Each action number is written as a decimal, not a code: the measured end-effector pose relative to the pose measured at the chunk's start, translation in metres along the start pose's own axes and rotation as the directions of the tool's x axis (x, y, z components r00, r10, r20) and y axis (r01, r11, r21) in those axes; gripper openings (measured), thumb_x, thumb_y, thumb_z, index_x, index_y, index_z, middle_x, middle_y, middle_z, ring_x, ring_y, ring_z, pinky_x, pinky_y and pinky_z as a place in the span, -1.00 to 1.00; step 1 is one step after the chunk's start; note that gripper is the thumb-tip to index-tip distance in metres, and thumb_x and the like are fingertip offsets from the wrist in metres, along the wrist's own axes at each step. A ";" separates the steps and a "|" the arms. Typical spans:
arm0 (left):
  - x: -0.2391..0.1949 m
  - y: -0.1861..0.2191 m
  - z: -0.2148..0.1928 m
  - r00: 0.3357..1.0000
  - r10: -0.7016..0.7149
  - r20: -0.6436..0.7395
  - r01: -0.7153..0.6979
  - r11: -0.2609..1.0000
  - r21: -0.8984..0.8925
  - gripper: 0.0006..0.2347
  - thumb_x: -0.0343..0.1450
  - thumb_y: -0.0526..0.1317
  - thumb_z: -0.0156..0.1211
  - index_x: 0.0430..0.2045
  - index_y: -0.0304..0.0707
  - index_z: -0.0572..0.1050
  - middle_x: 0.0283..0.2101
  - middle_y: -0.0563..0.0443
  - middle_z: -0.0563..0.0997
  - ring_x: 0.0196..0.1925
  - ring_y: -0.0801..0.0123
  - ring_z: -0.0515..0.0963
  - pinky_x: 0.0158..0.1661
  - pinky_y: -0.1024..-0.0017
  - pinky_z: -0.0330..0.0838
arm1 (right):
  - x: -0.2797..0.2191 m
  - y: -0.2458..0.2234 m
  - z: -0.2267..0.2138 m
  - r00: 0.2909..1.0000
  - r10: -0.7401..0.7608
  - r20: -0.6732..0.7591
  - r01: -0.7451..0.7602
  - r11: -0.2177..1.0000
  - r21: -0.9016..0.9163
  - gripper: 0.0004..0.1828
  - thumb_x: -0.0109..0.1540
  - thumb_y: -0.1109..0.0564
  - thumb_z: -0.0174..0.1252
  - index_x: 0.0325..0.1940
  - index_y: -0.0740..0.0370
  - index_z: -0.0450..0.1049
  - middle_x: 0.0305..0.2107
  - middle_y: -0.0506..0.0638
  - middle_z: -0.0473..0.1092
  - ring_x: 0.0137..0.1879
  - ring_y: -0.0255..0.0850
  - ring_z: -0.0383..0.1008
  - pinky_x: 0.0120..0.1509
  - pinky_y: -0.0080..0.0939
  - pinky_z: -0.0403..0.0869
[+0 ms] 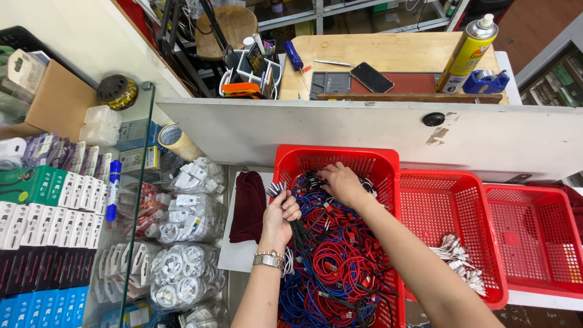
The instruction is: The person sorts a mixed pile of USB cables by color and type, separating white cables into one basket and black cables into another. The person handles the cables by hand, untangling and grouping them before placing them into designated red baskets.
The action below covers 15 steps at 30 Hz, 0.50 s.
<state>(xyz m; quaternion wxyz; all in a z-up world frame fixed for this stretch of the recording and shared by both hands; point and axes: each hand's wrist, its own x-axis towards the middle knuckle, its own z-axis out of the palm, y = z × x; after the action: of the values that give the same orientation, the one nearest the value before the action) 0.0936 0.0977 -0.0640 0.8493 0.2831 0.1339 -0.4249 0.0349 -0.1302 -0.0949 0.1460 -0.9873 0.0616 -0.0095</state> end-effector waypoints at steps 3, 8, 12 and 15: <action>0.000 0.002 -0.006 1.000 0.006 -0.013 -0.006 1.000 0.021 -0.84 0.58 -0.22 -0.08 -0.36 -0.27 0.38 -0.61 0.21 0.18 -0.67 0.60 0.10 -0.60 0.58 0.02 | 0.008 -0.014 0.019 0.998 0.062 0.017 -0.054 0.953 -0.297 -0.72 0.30 0.07 0.16 0.08 0.03 0.59 0.16 -0.02 0.41 0.32 -0.05 0.34 0.33 0.01 0.34; 0.002 0.015 -0.015 1.000 0.016 0.006 -0.016 0.997 -0.080 -0.83 0.58 -0.20 -0.07 -0.36 -0.28 0.37 -0.58 0.16 0.22 -0.63 0.56 0.15 -0.56 0.55 0.08 | 0.021 -0.007 -0.028 0.991 0.111 0.079 -0.128 0.951 0.280 -0.70 0.29 -0.03 0.18 0.01 0.12 0.62 -0.14 0.05 0.54 0.02 -0.05 0.51 0.16 -0.04 0.44; 0.008 0.007 -0.001 0.999 0.029 -0.024 -0.031 0.996 -0.086 -0.83 0.58 -0.19 -0.05 -0.35 -0.27 0.38 -0.54 0.14 0.25 -0.60 0.55 0.18 -0.54 0.56 0.11 | 0.023 -0.017 -0.114 0.997 0.078 0.000 -0.064 0.815 0.576 -0.69 0.34 0.00 0.04 0.01 0.22 0.54 -0.35 0.09 0.56 -0.38 -0.14 0.52 -0.20 -0.13 0.50; 0.011 -0.002 0.017 0.999 0.044 0.001 -0.044 0.999 -0.027 -0.85 0.57 -0.18 -0.02 -0.34 -0.25 0.39 -0.52 0.14 0.27 -0.60 0.55 0.18 -0.54 0.56 0.10 | 0.016 -0.047 -0.153 0.981 0.190 0.035 -0.172 0.775 0.608 -0.70 0.42 0.00 -0.04 0.01 0.25 0.45 -0.47 0.29 0.47 -0.38 -0.09 0.45 -0.24 -0.05 0.45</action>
<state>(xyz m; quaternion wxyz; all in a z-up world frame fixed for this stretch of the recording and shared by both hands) 0.0985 0.0795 -0.0557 0.8624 0.2743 0.1329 -0.4043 0.0503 -0.1313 0.0656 0.4550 -0.8769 0.1520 -0.0287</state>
